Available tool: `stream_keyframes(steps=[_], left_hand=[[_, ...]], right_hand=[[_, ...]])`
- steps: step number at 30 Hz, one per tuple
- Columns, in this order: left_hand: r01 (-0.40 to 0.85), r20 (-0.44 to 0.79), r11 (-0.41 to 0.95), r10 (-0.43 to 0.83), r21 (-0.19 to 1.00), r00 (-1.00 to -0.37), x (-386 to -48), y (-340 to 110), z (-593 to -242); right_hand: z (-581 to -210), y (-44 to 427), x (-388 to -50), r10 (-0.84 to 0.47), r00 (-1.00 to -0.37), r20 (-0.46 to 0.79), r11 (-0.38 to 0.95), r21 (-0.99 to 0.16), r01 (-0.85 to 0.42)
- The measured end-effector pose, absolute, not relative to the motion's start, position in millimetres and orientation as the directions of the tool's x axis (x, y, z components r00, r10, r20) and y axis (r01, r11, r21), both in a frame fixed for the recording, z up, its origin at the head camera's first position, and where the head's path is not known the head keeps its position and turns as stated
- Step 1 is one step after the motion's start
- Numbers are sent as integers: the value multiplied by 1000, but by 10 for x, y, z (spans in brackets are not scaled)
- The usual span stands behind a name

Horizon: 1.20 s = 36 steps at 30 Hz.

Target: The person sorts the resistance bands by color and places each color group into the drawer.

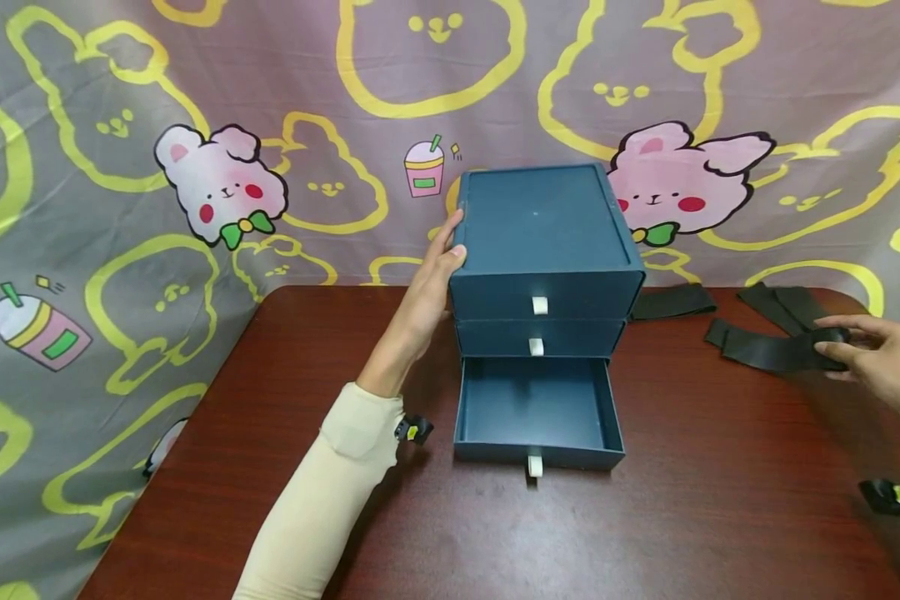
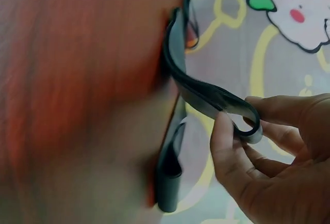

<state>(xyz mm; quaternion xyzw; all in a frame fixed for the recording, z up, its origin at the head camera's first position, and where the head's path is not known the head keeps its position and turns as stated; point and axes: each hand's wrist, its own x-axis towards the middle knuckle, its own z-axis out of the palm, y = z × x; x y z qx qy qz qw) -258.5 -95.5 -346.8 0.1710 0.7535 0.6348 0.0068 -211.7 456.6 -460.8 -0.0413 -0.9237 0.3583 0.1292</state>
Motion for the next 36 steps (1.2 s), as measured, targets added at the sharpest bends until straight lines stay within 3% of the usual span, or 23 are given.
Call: stream_keyframes(steps=[4,14,20,28,36], left_hand=[[242,201,128,268,962,-942,-2579,-961,-3472],[260,219,132,264,956,-939,-2580,-954,-3482],[266,224,128,270,955,-936,-2581,-952,-3485],[260,219,125,272,958,-937,-2578,-949,-3476],[270,228,125,273,955,-935,-2586,-954,-3476]], right_hand=[[-4341,4309,-2032,131,-962,238,663,-743,-93],[-3908,3833,-1916,109,-941,321,721,-677,-148],[-3780,3694,-1858,70,-905,420,663,-698,-272],[-3515,3456,-1731,61,-900,432,633,-713,-299],[-3305,3134,-1524,-2,-873,488,567,-718,-403]])
